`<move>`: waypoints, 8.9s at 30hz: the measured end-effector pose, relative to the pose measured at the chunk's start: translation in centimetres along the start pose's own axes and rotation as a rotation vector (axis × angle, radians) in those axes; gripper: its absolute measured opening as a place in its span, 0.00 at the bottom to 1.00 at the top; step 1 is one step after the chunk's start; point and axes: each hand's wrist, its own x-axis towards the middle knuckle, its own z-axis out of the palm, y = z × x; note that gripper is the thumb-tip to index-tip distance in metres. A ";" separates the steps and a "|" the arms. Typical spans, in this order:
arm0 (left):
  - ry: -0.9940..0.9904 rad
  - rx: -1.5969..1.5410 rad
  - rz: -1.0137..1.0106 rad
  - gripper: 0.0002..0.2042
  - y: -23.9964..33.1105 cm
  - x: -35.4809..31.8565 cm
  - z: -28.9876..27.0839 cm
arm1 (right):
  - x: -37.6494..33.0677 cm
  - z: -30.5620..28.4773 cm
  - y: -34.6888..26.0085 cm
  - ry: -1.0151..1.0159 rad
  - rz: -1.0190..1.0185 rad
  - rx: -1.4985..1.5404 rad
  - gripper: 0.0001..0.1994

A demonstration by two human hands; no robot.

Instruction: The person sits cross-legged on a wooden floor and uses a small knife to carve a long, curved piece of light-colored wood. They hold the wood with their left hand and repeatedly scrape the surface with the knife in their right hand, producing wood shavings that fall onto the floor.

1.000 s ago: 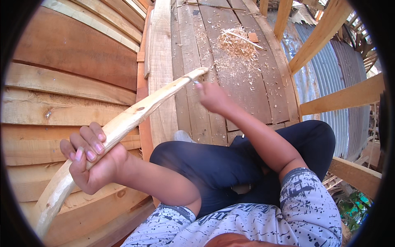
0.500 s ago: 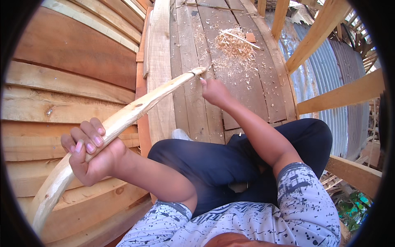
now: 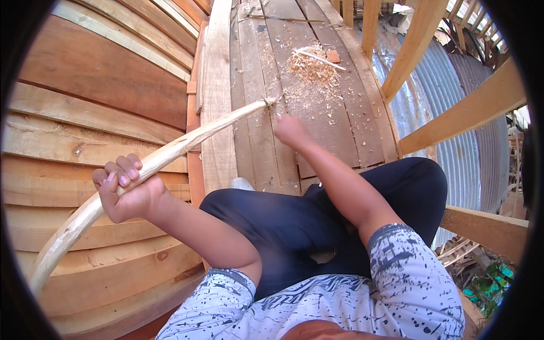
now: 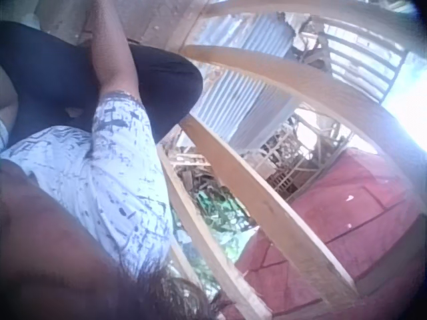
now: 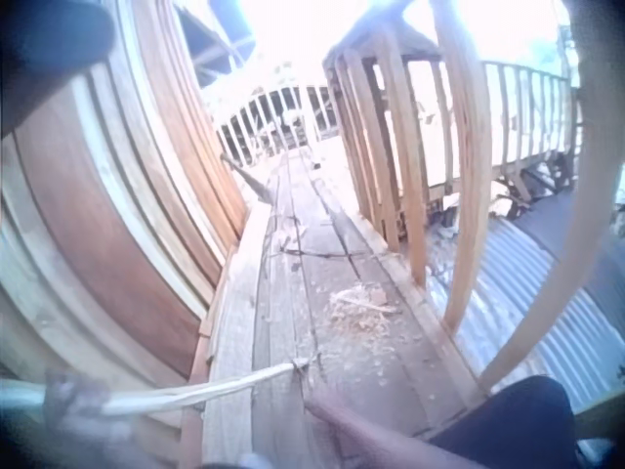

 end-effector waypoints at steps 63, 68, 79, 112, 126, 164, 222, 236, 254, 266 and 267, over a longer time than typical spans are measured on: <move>0.410 0.189 0.060 0.10 -0.9 0.4 0.8 | 2.3 0.6 1.3 -0.047 0.097 0.136 0.21; 0.407 0.192 0.038 0.10 -0.7 0.4 0.5 | 0.3 0.3 -4.3 -0.039 -0.094 0.255 0.16; 0.264 0.229 -0.008 0.16 -0.5 0.6 1.2 | 2.6 -0.9 -1.6 -0.043 0.218 0.307 0.25; -0.365 -0.048 -0.056 0.17 -0.2 -0.4 0.3 | -3.8 -6.1 -11.8 0.090 -0.289 0.272 0.20; -0.330 -0.031 -0.055 0.17 -0.6 -1.8 2.8 | -2.7 -6.0 -9.7 0.148 -0.310 0.364 0.20; -0.366 -0.066 -0.084 0.16 -0.2 -0.5 0.5 | -3.0 -5.1 -11.3 0.140 -0.411 0.370 0.23; -0.518 -0.049 -0.036 0.17 -0.6 -0.5 0.7 | -2.5 -5.6 -9.4 0.129 -0.197 0.287 0.19; -0.340 -0.049 -0.054 0.17 -0.7 -0.5 1.0 | -3.5 -4.8 -11.4 0.140 -0.336 0.381 0.22; -0.232 -0.002 -0.034 0.17 -0.4 -1.8 2.8 | -3.4 -5.1 -10.9 0.214 -0.286 0.337 0.19; -0.242 -0.007 -0.052 0.17 -0.5 -2.0 2.9 | -3.2 -5.0 -10.5 0.145 -0.304 0.262 0.17; -0.226 -0.015 -0.058 0.17 -0.6 -2.2 3.4 | -1.8 -3.9 -8.5 0.201 -0.276 0.283 0.17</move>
